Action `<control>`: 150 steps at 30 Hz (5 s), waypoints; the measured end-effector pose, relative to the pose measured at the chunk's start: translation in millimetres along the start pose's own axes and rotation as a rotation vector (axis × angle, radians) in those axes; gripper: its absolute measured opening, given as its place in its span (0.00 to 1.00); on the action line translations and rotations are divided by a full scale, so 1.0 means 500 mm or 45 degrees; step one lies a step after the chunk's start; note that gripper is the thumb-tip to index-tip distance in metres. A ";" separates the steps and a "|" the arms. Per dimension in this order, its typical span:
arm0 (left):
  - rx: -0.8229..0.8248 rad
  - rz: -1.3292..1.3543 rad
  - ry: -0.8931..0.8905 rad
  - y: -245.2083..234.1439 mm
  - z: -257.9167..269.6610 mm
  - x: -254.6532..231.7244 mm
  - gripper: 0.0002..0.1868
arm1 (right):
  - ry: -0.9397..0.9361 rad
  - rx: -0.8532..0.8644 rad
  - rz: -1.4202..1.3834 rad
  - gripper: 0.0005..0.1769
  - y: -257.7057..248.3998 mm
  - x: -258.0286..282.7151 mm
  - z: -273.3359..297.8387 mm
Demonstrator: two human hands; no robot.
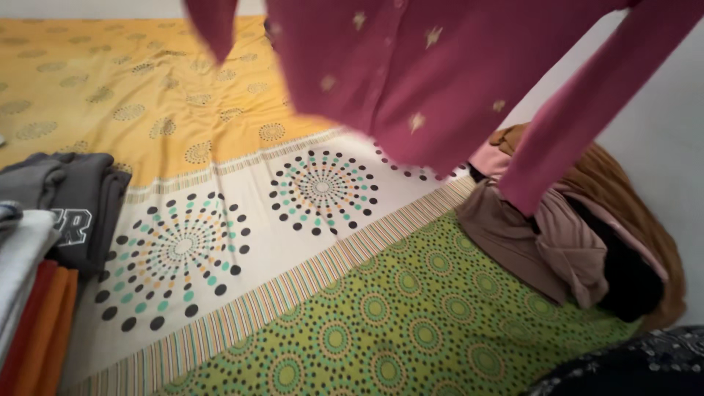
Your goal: The person folds a pink cardigan by buttoning it, smoothing it out, and folding it into a compact rectangle. They then place it on a stack of folded clothes and begin folding a brown cardigan.
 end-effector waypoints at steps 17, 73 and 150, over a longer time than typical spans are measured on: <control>-0.035 -0.152 0.351 0.032 0.101 -0.044 0.10 | -0.615 0.782 -0.244 0.18 0.170 0.319 0.587; 0.846 0.139 0.663 0.105 1.069 -0.211 0.15 | -1.276 0.863 0.627 0.17 0.487 0.155 0.572; -0.081 0.465 -0.435 0.130 1.121 -0.104 0.19 | -0.595 0.659 0.070 0.27 0.615 0.033 0.492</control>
Point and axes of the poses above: each hand's wrist, its own z-axis away from the middle knuckle, its own y-axis out of the palm, x = y × z, the point moved 3 cm from there along -z, towards the middle knuckle, and after that the axes turned 13 degrees about z, right-handed, at the moved point
